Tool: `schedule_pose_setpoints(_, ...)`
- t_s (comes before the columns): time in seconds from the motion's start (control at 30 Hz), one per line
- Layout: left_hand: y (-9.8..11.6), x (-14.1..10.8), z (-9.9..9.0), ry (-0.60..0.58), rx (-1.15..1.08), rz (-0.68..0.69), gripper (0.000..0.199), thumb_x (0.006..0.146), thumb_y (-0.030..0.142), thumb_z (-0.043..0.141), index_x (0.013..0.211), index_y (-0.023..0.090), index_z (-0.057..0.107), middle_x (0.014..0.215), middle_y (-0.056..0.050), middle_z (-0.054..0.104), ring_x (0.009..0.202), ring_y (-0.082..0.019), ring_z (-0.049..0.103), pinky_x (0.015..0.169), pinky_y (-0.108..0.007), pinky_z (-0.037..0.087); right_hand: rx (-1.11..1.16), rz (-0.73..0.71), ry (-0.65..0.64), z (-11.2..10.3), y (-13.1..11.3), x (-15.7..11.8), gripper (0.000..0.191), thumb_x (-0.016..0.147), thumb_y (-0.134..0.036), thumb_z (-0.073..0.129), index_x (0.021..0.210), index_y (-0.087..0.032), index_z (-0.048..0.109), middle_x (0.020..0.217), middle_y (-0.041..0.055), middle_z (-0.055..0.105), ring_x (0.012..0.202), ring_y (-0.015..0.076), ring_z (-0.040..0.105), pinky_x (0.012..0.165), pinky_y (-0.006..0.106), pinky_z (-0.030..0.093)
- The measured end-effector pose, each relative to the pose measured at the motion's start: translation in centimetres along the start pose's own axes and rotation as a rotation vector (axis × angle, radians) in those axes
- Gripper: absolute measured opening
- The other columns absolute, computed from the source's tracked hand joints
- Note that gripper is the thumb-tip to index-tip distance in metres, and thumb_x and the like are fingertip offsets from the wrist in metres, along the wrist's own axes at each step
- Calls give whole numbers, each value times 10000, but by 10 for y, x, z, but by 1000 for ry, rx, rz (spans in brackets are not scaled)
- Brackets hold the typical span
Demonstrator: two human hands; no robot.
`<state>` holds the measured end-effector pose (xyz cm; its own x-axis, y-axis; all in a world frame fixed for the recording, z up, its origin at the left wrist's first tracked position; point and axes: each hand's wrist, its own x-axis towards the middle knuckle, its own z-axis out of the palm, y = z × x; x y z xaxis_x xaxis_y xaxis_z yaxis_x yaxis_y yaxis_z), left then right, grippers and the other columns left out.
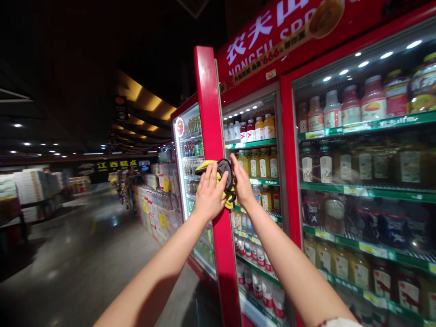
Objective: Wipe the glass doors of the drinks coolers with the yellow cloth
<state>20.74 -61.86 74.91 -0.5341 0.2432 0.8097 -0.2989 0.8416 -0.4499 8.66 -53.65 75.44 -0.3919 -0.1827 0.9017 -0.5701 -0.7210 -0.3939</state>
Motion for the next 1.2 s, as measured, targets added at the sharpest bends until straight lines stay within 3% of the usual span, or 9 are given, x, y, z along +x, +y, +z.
schedule_pose_setpoints(0.1, 3, -8, 4, -13, 11, 24, 801, 800, 190, 697, 1528, 118, 372, 1670, -261, 205, 1576, -340, 81, 1238, -563, 273, -179, -106, -38, -9, 0, -20, 535, 1020, -478, 453, 1482, -220, 534, 1591, 79, 452, 1498, 213, 390, 1257, 432, 310)
schedule_pose_setpoints(0.2, 9, -17, 9, -42, 3, 52, 729, 868, 220, 624, 1528, 72, 354, 1668, -250, 219, 1577, -322, 67, 1249, -549, 263, -363, -187, -76, -16, 3, -54, 510, 1017, -378, 466, 1503, -227, 512, 1590, 77, 455, 1515, 217, 356, 1268, 446, 287)
schedule_pose_setpoints(0.37, 28, -50, 24, -97, -23, 122, 567, 966, 138, 411, 1529, 85, 378, 1660, -195, 267, 1575, -254, 99, 1259, -480, 273, -556, -129, -106, -29, 31, -120, 537, 1012, -277, 411, 1548, -257, 440, 1603, 70, 434, 1519, 215, 344, 1269, 491, 279)
schedule_pose_setpoints(0.47, 35, -54, 28, -104, -1, 206, 532, 978, 106, 359, 1505, 84, 429, 1635, -184, 327, 1564, -247, 168, 1242, -446, 310, -654, -88, -102, -36, 53, -138, 569, 1012, -217, 341, 1579, -249, 378, 1617, 83, 408, 1537, 223, 294, 1278, 554, 221)
schedule_pose_setpoints(0.6, 27, -10, 28, -69, 12, 315, 531, 973, 111, 361, 1496, 66, 442, 1633, -187, 332, 1564, -245, 173, 1250, -443, 289, -764, -125, -20, -42, 63, -99, 626, 986, -153, 293, 1610, -197, 291, 1638, 119, 362, 1561, 239, 220, 1277, 614, 166)
schedule_pose_setpoints(0.77, 20, 56, 34, -11, -31, 289, 590, 948, 166, 423, 1528, 65, 384, 1670, -184, 270, 1580, -250, 113, 1281, -469, 208, -869, -183, 40, -55, 45, -27, 711, 936, -88, 313, 1627, -231, 225, 1700, 70, 211, 1586, 231, 28, 1271, 631, 157)
schedule_pose_setpoints(0.83, 25, 60, 45, 14, -60, 261, 580, 944, 137, 410, 1518, 65, 391, 1671, -188, 271, 1584, -252, 96, 1281, -478, 214, -874, -207, 37, -64, 43, -25, 721, 929, -73, 319, 1623, -251, 239, 1708, 51, 183, 1585, 226, 17, 1275, 619, 169)
schedule_pose_setpoints(1.03, 52, 41, 94, 33, -216, 211, 617, 889, 29, 415, 1503, 83, 387, 1656, -209, 311, 1591, -250, 75, 1245, -494, 318, -775, -235, -75, -97, 55, -69, 651, 984, -140, 335, 1622, -244, 262, 1660, 76, 330, 1570, 233, 178, 1264, 554, 290)
schedule_pose_setpoints(1.2, 75, 62, 125, 30, -411, 141, 645, 842, 30, 444, 1479, 127, 426, 1631, -176, 371, 1565, -252, 224, 1229, -484, 362, -800, -229, -108, -135, 54, -63, 737, 865, -146, 518, 1583, -224, 371, 1611, 103, 421, 1522, 277, 342, 1239, 555, 342)
